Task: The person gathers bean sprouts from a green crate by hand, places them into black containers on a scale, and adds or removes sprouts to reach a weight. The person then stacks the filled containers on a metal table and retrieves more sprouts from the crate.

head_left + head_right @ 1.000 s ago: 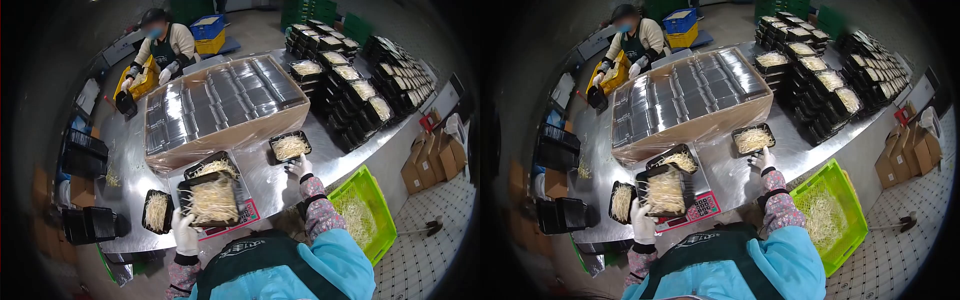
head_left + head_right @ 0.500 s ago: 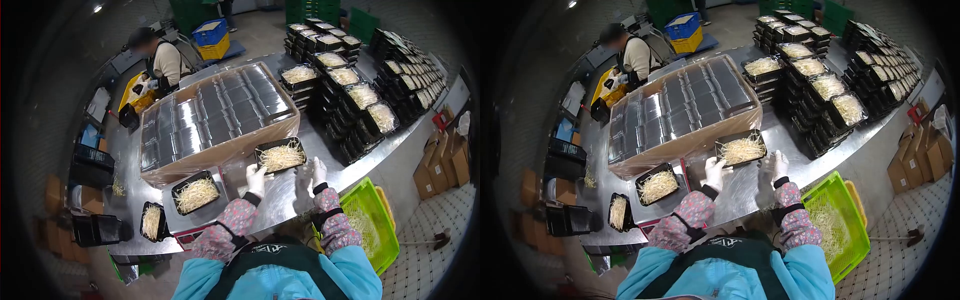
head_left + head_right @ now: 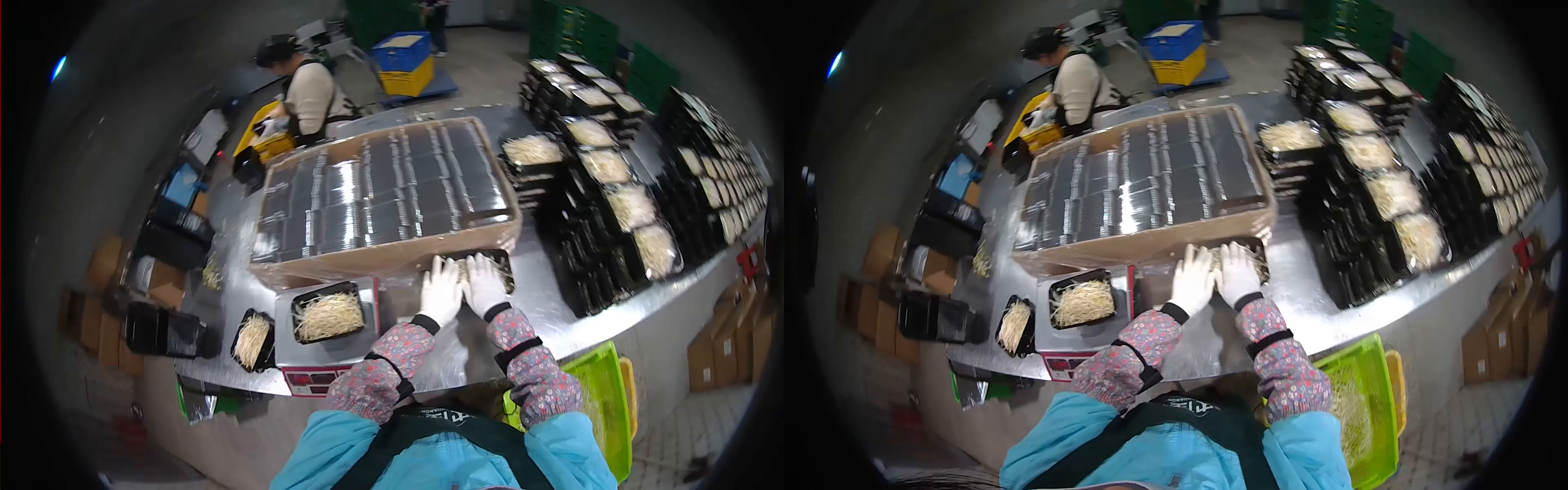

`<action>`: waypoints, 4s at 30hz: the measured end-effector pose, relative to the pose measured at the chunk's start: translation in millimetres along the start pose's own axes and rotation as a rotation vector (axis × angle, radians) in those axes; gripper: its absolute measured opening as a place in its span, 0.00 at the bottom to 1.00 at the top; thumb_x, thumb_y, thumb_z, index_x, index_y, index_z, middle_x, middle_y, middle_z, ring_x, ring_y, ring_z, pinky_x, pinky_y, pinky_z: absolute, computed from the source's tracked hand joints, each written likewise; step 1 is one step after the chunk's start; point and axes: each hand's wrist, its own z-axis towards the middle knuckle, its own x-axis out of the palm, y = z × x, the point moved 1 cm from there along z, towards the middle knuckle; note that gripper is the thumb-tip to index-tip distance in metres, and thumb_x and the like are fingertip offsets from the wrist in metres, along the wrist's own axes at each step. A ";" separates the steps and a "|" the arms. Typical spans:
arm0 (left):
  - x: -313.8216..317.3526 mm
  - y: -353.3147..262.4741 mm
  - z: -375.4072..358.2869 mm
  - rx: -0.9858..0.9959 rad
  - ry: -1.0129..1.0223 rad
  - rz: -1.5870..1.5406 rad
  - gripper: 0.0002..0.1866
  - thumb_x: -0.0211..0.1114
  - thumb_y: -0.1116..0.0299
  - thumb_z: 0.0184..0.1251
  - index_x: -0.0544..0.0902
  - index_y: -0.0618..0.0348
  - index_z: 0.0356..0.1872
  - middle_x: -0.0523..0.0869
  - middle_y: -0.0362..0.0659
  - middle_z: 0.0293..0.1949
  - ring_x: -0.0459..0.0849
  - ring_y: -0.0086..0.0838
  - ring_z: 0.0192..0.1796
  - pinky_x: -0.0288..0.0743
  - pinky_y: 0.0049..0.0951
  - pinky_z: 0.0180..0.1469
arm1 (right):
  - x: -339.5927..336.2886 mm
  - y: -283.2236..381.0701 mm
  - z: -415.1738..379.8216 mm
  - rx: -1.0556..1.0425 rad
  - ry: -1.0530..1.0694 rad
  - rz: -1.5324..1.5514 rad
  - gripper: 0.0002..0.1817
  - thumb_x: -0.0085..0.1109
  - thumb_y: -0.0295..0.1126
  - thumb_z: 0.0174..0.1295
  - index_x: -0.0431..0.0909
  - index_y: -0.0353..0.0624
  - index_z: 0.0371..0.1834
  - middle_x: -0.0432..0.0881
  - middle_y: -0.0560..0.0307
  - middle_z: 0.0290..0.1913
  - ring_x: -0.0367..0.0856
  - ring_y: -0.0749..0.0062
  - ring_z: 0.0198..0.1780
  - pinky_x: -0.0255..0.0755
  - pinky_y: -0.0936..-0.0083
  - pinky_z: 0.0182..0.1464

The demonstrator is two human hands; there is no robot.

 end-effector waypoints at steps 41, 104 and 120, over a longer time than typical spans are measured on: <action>-90.4 413.7 -422.1 -1.192 -0.906 -1.283 0.25 0.64 0.63 0.68 0.73 0.65 0.62 0.82 0.47 0.53 0.80 0.29 0.53 0.73 0.26 0.54 | -26.1 318.8 -8.7 -0.169 0.116 1.076 0.16 0.59 0.24 0.65 0.79 0.36 0.56 0.81 0.52 0.52 0.80 0.69 0.53 0.72 0.75 0.59; -286.2 108.8 -160.8 -0.221 -0.658 -1.350 0.26 0.43 0.61 0.80 0.59 0.63 0.73 0.66 0.44 0.70 0.67 0.30 0.69 0.60 0.33 0.71 | -173.0 250.3 -1.6 0.070 -0.294 0.782 0.34 0.45 0.56 0.71 0.69 0.36 0.66 0.78 0.34 0.57 0.78 0.45 0.59 0.69 0.63 0.60; -14.3 20.7 30.9 -0.609 -0.259 -1.591 0.27 0.46 0.57 0.78 0.66 0.63 0.70 0.75 0.43 0.65 0.70 0.28 0.66 0.60 0.28 0.69 | -49.9 -60.9 32.9 0.513 -0.123 0.491 0.41 0.35 0.64 0.69 0.82 0.30 0.43 0.83 0.30 0.43 0.80 0.40 0.53 0.70 0.59 0.55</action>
